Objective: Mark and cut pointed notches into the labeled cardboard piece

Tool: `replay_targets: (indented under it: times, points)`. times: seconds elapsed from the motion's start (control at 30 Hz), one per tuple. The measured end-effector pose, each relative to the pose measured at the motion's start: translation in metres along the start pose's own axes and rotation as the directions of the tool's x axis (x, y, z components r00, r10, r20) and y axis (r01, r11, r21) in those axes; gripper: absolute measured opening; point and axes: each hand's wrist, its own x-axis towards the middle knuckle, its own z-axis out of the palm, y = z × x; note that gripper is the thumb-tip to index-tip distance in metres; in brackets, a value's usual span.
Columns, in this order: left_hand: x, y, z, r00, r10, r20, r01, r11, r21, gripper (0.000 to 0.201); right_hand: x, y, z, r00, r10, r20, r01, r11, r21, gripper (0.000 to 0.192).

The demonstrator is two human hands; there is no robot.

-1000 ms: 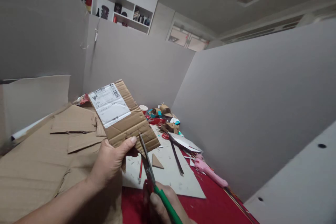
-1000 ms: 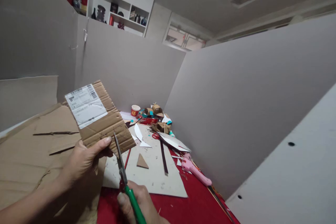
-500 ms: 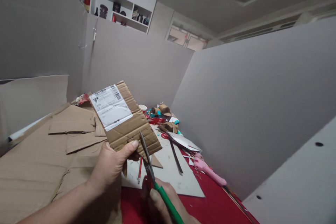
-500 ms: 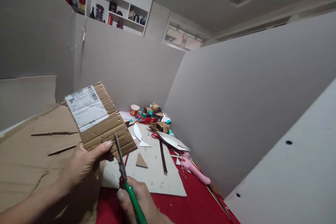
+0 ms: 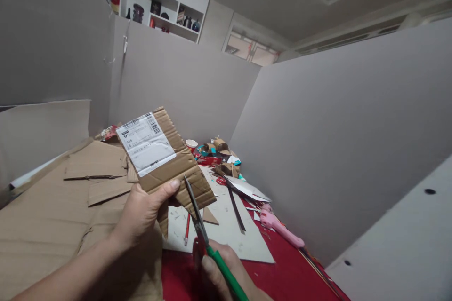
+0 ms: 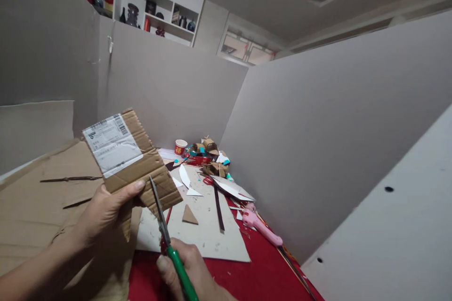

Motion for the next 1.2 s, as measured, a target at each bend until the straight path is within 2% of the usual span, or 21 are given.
replay_targets:
  times: [0.17, 0.33, 0.6, 0.7, 0.83, 0.97, 1.2]
  points:
    - [-0.002, -0.004, 0.001, 1.000, 0.017, 0.009, -0.017, 0.999, 0.029, 0.033, 0.005, -0.014, -0.004, 0.999, 0.007, 0.052, -0.007, 1.000, -0.008, 0.058]
    - [-0.003, -0.006, 0.002, 1.000, 0.009, 0.015, -0.010, 1.000, 0.027, 0.038, 0.002, -0.013, -0.005, 0.995, 0.095, 0.041, -0.094, 0.995, -0.023, 0.067]
    - [-0.002, -0.004, -0.001, 0.999, 0.017, 0.035, -0.020, 0.995, 0.095, 0.021, -0.002, -0.003, -0.006, 0.996, 0.090, 0.017, -0.090, 0.996, -0.007, 0.057]
    - [-0.004, -0.004, 0.000, 1.000, 0.005, 0.028, -0.007, 0.996, 0.085, 0.023, -0.002, -0.001, -0.004, 0.995, 0.098, -0.020, -0.098, 0.995, -0.014, 0.060]
    - [-0.005, -0.006, 0.002, 0.999, 0.014, 0.031, -0.015, 0.999, 0.049, 0.027, 0.001, -0.008, -0.004, 0.997, 0.075, 0.005, -0.075, 0.997, -0.015, 0.061]
    - [-0.006, -0.008, 0.003, 0.998, 0.006, 0.057, -0.007, 1.000, 0.023, 0.035, 0.003, -0.013, -0.004, 0.999, 0.039, 0.011, -0.039, 0.999, -0.012, 0.054]
    - [-0.006, -0.007, 0.004, 0.999, -0.016, 0.029, 0.016, 1.000, -0.011, 0.042, 0.004, -0.007, -0.004, 1.000, 0.016, 0.009, -0.017, 0.999, 0.034, 0.044]
